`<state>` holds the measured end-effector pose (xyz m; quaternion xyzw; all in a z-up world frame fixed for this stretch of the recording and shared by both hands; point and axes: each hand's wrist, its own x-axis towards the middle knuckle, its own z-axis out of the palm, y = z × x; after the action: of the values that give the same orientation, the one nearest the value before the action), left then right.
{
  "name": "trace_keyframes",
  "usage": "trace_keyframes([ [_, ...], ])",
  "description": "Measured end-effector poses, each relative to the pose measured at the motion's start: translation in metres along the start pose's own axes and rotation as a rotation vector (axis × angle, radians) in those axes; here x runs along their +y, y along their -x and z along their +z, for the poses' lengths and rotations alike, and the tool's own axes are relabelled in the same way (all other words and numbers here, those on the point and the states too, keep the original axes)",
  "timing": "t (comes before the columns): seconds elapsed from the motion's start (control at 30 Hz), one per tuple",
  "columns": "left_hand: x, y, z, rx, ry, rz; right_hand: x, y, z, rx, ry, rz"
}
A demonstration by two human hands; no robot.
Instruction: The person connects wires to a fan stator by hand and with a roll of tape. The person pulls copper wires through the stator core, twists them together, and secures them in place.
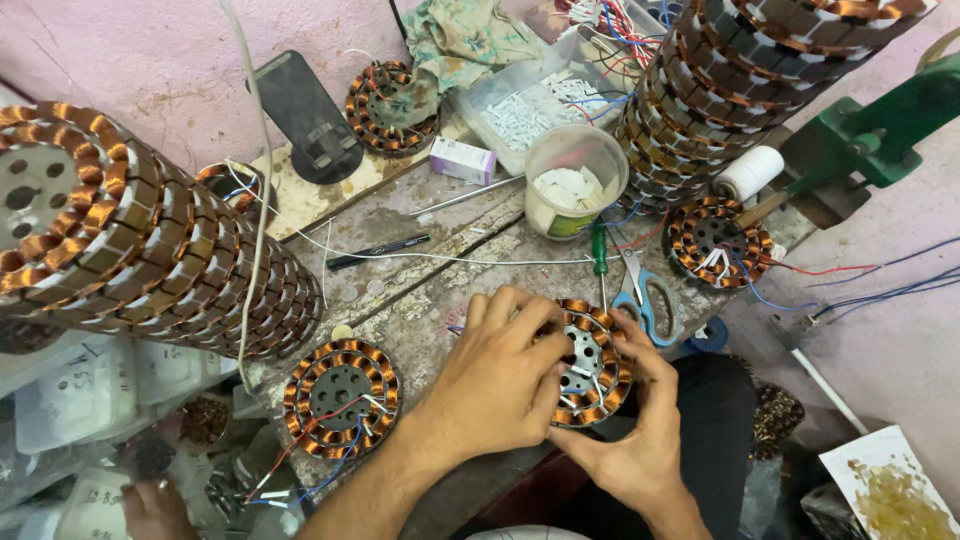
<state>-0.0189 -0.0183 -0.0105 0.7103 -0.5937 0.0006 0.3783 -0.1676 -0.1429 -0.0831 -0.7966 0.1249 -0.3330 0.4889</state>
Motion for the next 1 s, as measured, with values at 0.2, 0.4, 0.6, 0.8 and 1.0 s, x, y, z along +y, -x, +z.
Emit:
trace_keyframes([
  [0.2,0.004,-0.001,0.003,0.012,0.026,0.011,-0.024,-0.013,-0.033,-0.086,0.111,-0.051],
  [0.4,0.009,-0.001,0.005,-0.019,0.054,0.027,-0.035,-0.015,-0.028,0.023,0.31,-0.027],
  [0.6,0.01,-0.002,0.003,-0.012,0.047,0.062,-0.044,-0.024,-0.027,0.02,0.38,-0.066],
  [0.8,0.011,0.001,0.005,-0.002,0.022,0.058,-0.034,-0.025,-0.023,0.035,0.296,-0.015],
  [1.0,0.009,0.0,0.006,-0.061,0.02,0.018,-0.022,-0.022,-0.02,0.016,0.183,0.046],
])
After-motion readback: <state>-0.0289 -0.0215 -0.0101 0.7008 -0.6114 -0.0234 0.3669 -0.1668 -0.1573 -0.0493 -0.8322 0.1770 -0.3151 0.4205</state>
